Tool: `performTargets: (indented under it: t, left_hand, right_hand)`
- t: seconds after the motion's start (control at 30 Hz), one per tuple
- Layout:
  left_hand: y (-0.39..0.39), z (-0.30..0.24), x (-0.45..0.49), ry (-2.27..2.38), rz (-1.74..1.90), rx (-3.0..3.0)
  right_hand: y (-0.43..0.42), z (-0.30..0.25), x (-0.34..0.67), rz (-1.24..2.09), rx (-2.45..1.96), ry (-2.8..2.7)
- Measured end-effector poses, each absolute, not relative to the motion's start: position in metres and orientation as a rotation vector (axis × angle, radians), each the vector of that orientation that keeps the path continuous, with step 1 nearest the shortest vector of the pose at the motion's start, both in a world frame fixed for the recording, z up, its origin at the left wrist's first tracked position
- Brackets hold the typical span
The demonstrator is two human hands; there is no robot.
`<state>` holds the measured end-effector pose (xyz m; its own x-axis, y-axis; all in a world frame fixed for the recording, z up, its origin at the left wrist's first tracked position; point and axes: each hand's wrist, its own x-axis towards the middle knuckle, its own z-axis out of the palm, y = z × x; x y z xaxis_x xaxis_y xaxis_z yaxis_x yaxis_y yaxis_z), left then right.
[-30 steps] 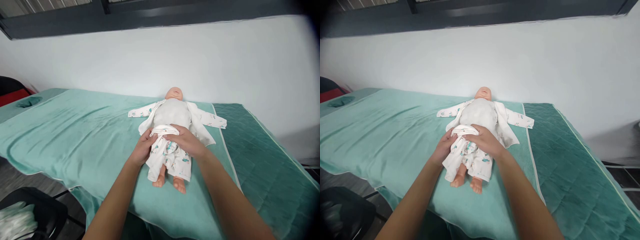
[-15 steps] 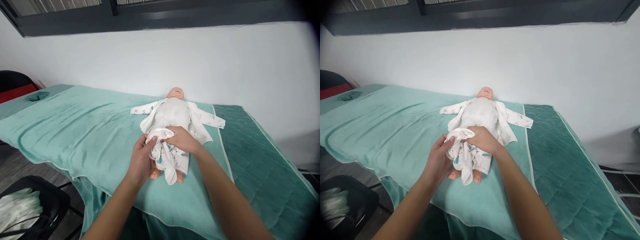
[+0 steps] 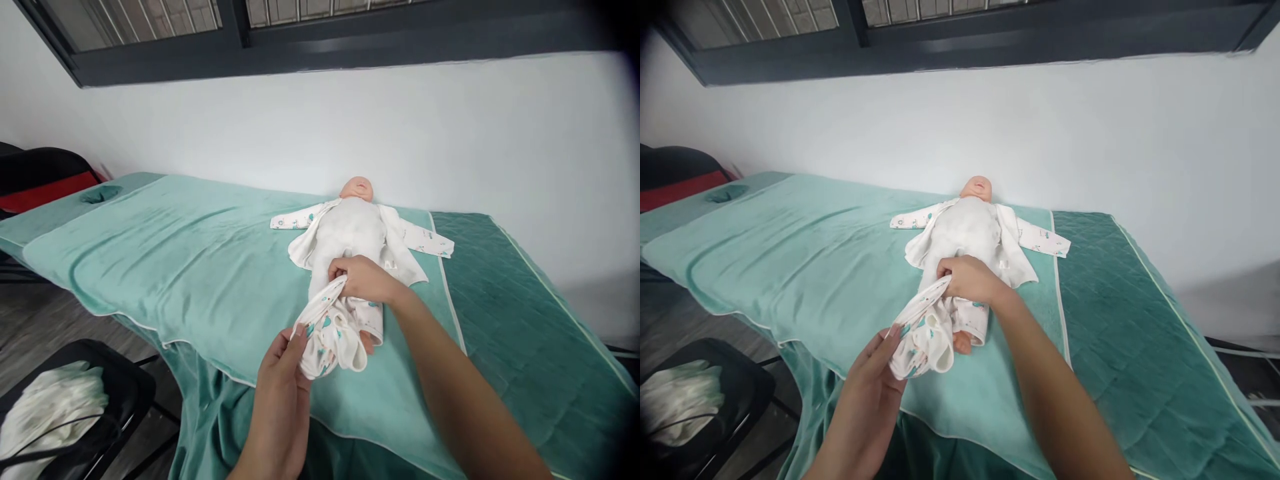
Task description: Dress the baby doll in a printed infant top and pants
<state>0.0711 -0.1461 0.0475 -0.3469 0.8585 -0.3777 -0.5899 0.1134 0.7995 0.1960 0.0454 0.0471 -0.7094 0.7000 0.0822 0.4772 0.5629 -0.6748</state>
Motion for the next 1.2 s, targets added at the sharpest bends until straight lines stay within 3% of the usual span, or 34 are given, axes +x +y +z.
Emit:
performTargets:
  t: [0.17, 0.6, 0.87, 1.03, 1.2]
  left_hand:
    - [-0.153, 0.023, 0.064, 1.277, 1.532, 0.343]
    - [-0.135, 0.001, 0.032, 1.571, 1.251, 0.832]
    - [-0.116, 0.015, 0.029, 1.244, 1.213, 0.753]
    - [-0.098, 0.004, 0.024, 1.396, 1.305, 0.998]
    - [-0.077, 0.0, 0.018, 1.598, 1.367, 1.181]
  right_hand:
    - [0.043, 0.047, 0.195, 0.756, -0.991, -2.562]
    - [0.04, 0.049, 0.196, 0.731, -0.919, -2.743]
    - [0.042, 0.05, 0.204, 0.969, -0.882, -2.604]
    - [0.041, 0.051, 0.213, 1.198, -0.825, -2.508]
    - [0.039, 0.05, 0.215, 1.161, -0.797, -2.547]
